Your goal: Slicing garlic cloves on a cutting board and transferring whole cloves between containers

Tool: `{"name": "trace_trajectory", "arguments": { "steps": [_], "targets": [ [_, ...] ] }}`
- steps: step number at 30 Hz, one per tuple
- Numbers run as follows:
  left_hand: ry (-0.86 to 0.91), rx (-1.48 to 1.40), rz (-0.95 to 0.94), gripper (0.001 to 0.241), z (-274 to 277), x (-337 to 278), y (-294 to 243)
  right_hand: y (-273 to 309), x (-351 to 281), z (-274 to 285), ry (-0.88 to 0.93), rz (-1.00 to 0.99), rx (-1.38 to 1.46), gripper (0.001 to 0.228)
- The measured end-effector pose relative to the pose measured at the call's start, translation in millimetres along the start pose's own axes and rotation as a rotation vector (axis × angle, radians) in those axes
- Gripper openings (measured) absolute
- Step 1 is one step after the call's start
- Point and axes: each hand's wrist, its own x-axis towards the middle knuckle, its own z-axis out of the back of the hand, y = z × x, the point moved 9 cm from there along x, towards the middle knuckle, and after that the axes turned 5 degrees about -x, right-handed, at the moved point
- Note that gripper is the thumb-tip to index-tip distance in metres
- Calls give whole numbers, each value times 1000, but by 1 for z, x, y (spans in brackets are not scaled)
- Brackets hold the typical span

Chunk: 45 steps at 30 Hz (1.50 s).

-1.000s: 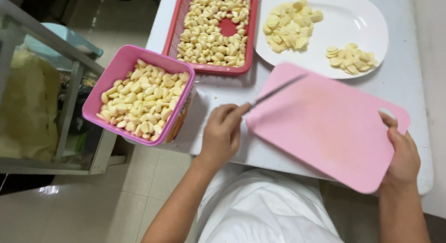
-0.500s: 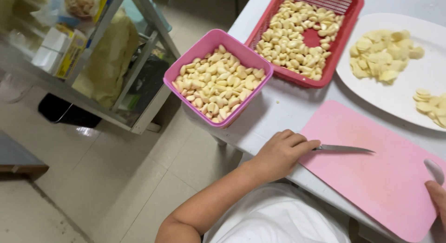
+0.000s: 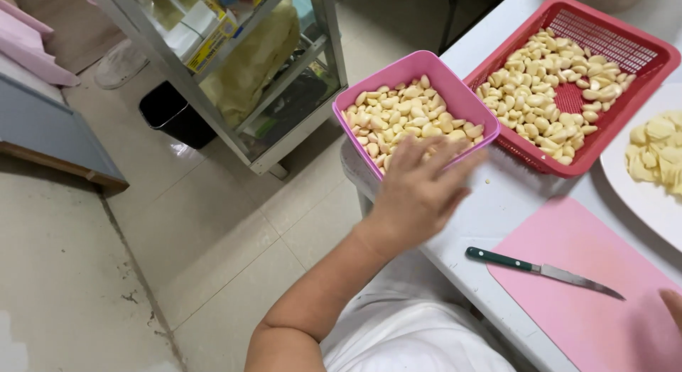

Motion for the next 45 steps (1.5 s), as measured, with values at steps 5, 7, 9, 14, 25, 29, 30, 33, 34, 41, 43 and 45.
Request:
{"name": "trace_trajectory", "arguments": {
  "steps": [5,7,9,14,25,29,30,33,34,41,43,45],
  "targets": [
    [350,173,218,87,-26,-30,51,202,-41,-90,-31,620,-646,55],
    [226,229,165,68,-29,-35,54,268,-62,-135,-56,1109,-730,48],
    [176,243,154,65,-32,-36,52,288,-50,-163,-57,1118,-821,52],
    [47,244,151,49,-25,-33,42,287,-5,-221,41,933,-1025,70],
    [-66,324,242,35,-32,-22,39,255,16,-235,-33,815,-1311,28],
    [-58,319,230,32,-30,-21,39,250,8,-234,-46,828,-1299,27],
    [-37,315,228,35,-31,-21,40,249,5,-233,-63,852,-1290,28],
    [-19,305,213,36,-28,-24,43,247,-4,-228,-87,890,-1283,27],
    [-25,303,201,36,-26,-25,44,248,-8,-226,-93,909,-1282,27],
    [39,283,167,30,-33,-36,50,224,-4,-207,-151,986,-1096,43],
    [69,330,175,35,-34,-39,57,232,-12,-207,-176,1010,-1076,41],
    [78,318,165,40,-37,-40,58,224,-13,-200,-198,988,-1102,41]
  ]
}}
